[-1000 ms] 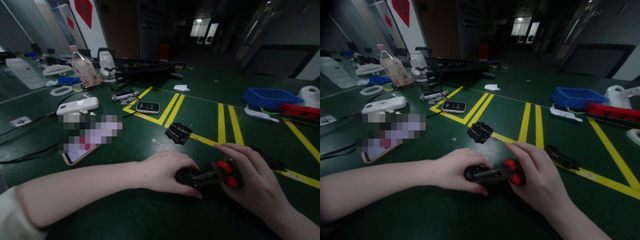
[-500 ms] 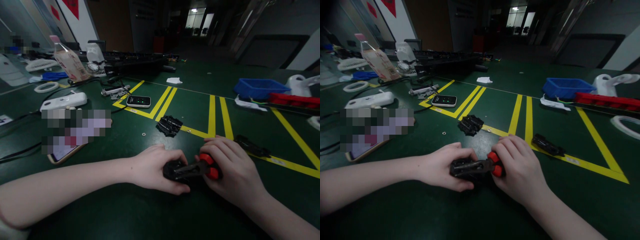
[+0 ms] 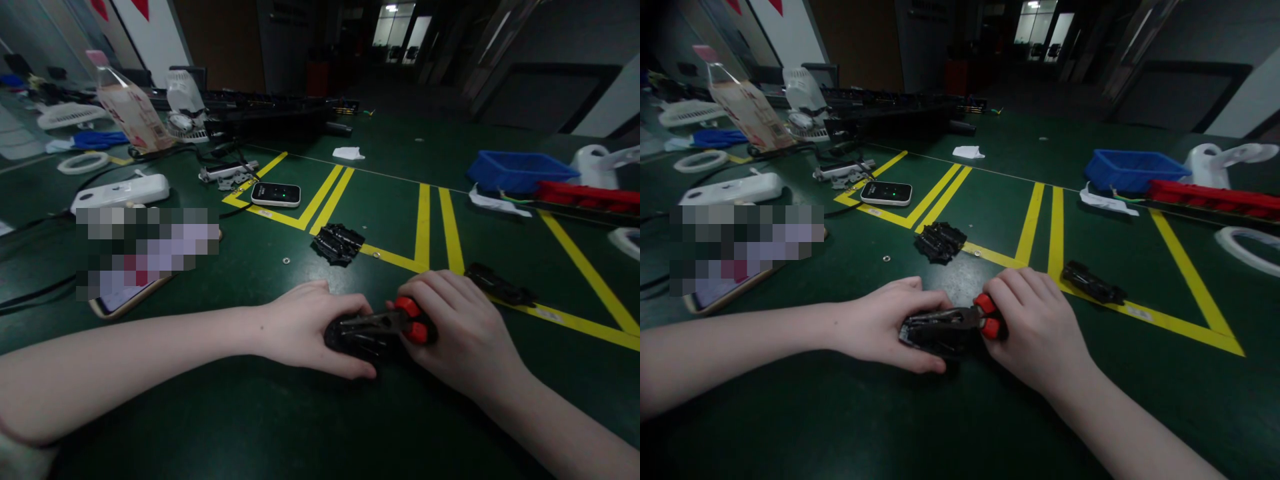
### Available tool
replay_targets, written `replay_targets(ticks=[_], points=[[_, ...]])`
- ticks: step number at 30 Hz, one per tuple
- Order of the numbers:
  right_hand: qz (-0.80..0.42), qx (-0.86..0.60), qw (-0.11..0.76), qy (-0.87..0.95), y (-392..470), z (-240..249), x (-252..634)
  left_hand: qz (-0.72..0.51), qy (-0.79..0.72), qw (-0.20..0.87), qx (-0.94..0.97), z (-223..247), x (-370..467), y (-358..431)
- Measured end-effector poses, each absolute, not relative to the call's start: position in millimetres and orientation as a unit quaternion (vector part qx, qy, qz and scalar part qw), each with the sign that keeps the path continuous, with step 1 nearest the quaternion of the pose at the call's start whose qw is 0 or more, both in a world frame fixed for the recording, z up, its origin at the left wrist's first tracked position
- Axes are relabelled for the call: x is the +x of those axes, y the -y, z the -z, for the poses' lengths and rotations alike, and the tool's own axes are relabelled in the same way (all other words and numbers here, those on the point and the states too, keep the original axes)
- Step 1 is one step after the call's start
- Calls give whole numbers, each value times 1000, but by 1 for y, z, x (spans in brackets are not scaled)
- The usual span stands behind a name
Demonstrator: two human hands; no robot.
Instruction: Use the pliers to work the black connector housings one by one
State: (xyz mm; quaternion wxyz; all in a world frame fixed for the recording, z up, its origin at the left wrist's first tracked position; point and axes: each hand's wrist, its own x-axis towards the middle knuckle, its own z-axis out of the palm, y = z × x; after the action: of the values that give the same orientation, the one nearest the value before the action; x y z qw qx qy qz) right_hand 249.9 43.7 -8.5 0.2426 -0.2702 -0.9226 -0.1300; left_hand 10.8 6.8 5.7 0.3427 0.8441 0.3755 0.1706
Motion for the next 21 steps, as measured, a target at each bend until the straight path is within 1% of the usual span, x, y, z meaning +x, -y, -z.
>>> replay_targets(ticks=[8, 13, 18, 21], points=[[119, -265, 227, 930, -42, 7, 249, -174, -373, 324, 852, -3, 10, -8], [120, -263, 221, 932, -41, 6, 248, -180, -369, 336, 848, 0, 10, -8], [128, -251, 216, 935, -39, 5, 248, -180, -392, 292, 854, 3, 11, -6], [134, -247, 216, 935, -39, 5, 248, -185, -395, 286, 853, 3, 12, -6]])
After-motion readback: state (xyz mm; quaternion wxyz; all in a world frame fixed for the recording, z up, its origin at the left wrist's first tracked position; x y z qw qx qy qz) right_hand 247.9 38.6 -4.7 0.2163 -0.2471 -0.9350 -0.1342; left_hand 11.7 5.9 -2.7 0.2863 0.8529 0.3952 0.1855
